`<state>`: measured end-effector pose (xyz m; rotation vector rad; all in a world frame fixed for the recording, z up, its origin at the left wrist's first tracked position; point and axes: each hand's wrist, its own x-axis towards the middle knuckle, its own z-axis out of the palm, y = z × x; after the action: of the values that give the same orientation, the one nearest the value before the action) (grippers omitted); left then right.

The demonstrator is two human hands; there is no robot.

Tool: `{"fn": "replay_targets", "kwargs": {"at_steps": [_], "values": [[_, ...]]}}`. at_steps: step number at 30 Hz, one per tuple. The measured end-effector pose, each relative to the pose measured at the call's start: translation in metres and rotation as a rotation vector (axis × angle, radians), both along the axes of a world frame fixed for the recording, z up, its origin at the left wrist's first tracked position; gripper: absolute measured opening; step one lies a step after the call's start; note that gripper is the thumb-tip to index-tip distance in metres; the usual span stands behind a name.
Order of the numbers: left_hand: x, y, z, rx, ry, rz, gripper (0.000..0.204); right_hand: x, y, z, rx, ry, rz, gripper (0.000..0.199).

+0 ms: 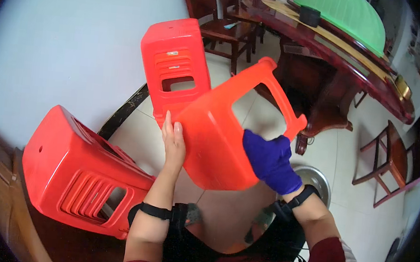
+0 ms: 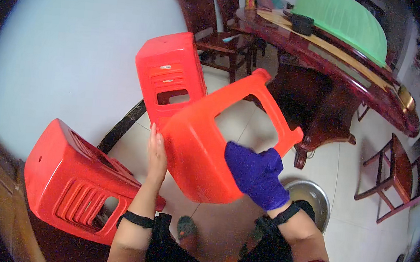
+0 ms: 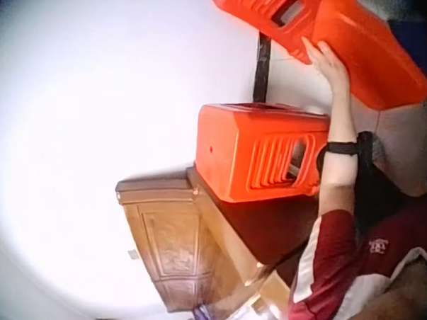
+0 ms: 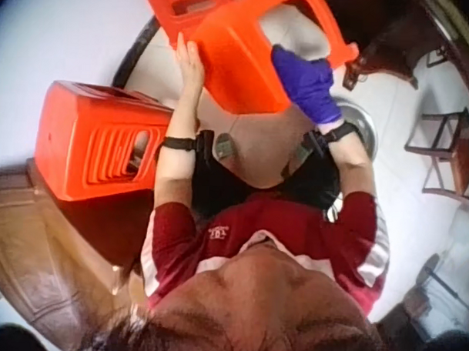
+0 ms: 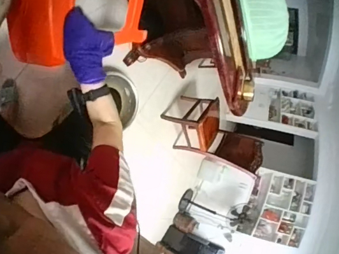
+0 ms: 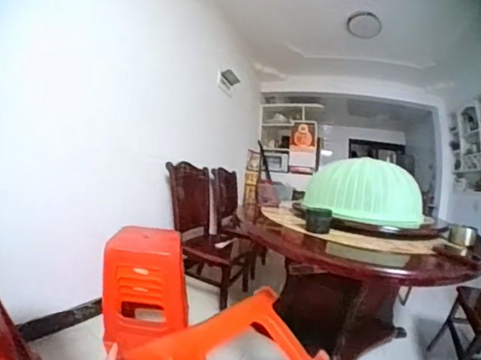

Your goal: Cleaning red plastic stools with a cloth and basin of water.

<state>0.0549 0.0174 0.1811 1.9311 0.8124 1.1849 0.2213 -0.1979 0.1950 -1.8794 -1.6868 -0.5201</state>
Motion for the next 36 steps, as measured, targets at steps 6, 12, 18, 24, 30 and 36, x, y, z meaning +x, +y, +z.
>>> {"fn": "replay_targets", "kwargs": {"at_steps": [6,12,18,24,30,36], "values": [[0.001,0.017,-0.044,-0.499,0.200,-0.128,0.062,-0.047,0.002,0.000,0.025,0.448,-0.312,0.016],[0.003,0.022,-0.119,-0.588,0.531,-0.183,0.061,-0.061,0.003,-0.023,0.096,0.838,-0.221,0.021],[0.008,-0.006,-0.153,-0.548,0.579,-0.246,0.058,-0.032,-0.022,-0.080,-0.253,0.223,0.072,0.029],[0.017,-0.036,-0.163,-0.597,0.186,-0.282,0.062,-0.018,-0.030,-0.122,-0.509,-0.248,0.275,0.040],[0.029,-0.019,-0.184,-0.723,0.707,-0.100,0.066,-0.058,0.041,-0.138,-0.383,-1.154,0.168,0.042],[0.031,-0.027,-0.186,-0.492,0.334,-0.164,0.055,-0.050,0.038,-0.127,-0.767,-0.209,0.272,0.032]]}}
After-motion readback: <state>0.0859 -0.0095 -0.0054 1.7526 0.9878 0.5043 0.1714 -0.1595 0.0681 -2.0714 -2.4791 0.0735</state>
